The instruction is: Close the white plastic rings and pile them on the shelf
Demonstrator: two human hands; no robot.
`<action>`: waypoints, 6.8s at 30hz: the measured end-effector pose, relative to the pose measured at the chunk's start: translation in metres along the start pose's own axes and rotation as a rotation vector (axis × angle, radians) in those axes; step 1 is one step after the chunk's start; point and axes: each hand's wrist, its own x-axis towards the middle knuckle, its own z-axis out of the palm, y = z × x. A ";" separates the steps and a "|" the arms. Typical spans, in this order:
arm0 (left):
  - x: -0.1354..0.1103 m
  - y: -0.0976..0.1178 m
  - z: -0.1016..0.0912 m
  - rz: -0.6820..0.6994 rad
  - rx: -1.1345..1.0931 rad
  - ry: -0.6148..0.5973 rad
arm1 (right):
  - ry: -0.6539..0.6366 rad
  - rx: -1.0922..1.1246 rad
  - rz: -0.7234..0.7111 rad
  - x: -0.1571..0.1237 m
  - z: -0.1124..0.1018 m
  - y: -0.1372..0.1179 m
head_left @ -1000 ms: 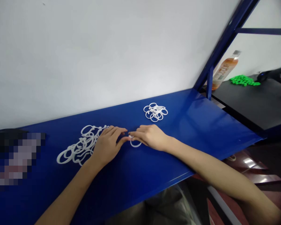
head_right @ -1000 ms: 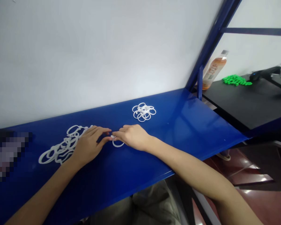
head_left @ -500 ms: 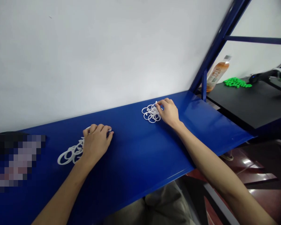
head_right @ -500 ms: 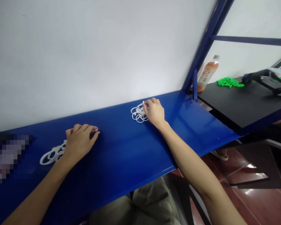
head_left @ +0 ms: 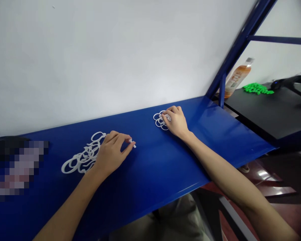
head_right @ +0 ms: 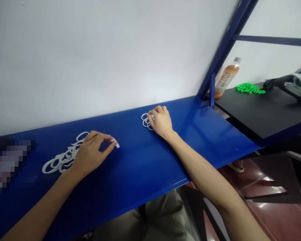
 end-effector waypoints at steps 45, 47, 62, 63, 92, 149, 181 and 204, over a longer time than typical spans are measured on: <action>0.000 0.023 -0.001 -0.252 -0.422 -0.039 | -0.309 0.631 -0.220 -0.034 -0.022 -0.079; 0.001 0.024 -0.001 -0.219 -0.388 -0.003 | -0.331 0.670 -0.228 -0.033 -0.022 -0.078; -0.005 0.021 0.005 -0.185 -0.286 0.043 | -0.563 0.796 -0.289 -0.032 -0.023 -0.078; -0.004 0.019 0.005 -0.181 -0.265 0.038 | -0.545 0.788 -0.279 -0.033 -0.022 -0.079; -0.009 -0.080 -0.016 -0.501 0.332 -0.401 | -0.044 0.390 0.558 0.015 0.011 0.054; 0.003 0.022 0.004 -0.172 -0.445 -0.055 | -0.487 0.444 -0.452 -0.023 -0.024 -0.065; 0.001 -0.027 -0.010 -0.382 0.396 -0.292 | -0.218 0.090 -0.100 -0.007 -0.016 -0.021; 0.001 -0.002 0.000 -0.296 -0.239 -0.010 | -0.306 0.364 -0.311 -0.017 -0.024 -0.055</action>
